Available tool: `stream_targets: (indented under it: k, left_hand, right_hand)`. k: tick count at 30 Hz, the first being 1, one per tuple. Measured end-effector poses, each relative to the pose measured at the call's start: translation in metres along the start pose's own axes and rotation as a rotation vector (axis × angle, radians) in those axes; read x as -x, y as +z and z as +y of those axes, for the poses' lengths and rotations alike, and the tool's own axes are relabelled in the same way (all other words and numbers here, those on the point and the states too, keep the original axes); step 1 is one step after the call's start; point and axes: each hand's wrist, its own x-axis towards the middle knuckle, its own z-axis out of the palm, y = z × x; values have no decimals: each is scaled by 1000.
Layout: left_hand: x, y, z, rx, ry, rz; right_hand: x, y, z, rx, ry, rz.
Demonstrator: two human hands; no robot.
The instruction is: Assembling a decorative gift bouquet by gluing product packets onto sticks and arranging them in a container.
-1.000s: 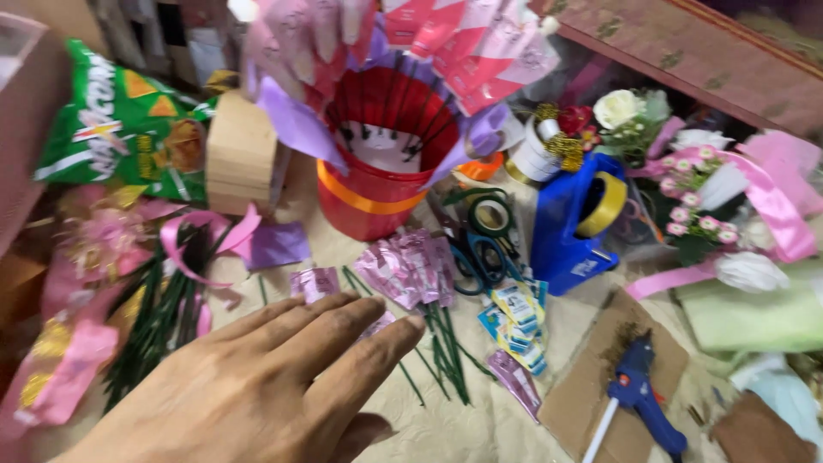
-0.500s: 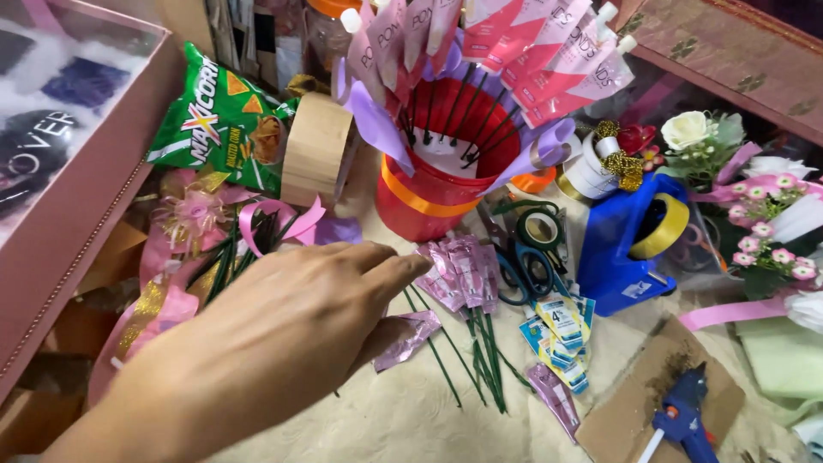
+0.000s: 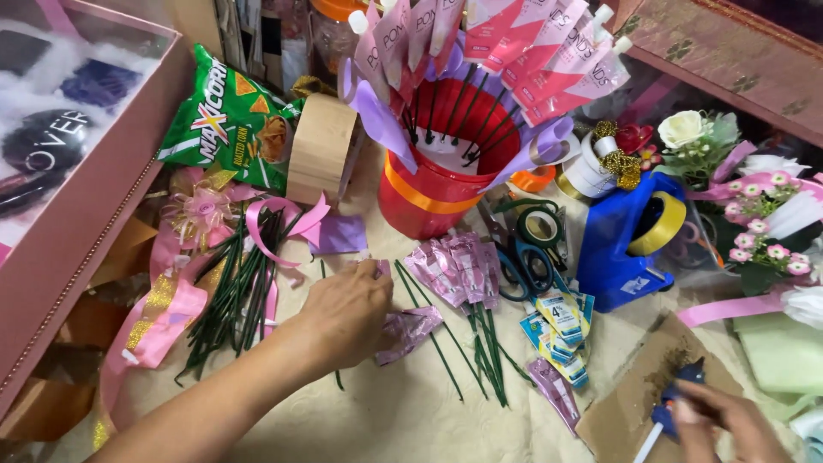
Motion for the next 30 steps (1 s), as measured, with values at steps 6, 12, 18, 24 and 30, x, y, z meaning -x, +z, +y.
stream_targets:
  k: [6, 12, 18, 24, 30]
  left_hand:
    - [-1, 22, -7, 35, -91, -61]
    - [1, 30, -11, 53, -37, 6]
    - [5, 35, -21, 97, -5, 66]
    - [17, 0, -21, 158, -14, -86]
    - [27, -36, -39, 549, 5, -66]
  right_hand:
    - [13, 22, -71, -88, -304, -57]
    - [15, 65, -118, -16, -684, -245]
    - [12, 92, -154, 30, -859, -231]
    - [15, 105, -171, 144, -949, -264]
    - [32, 121, -191, 345, -818, -402]
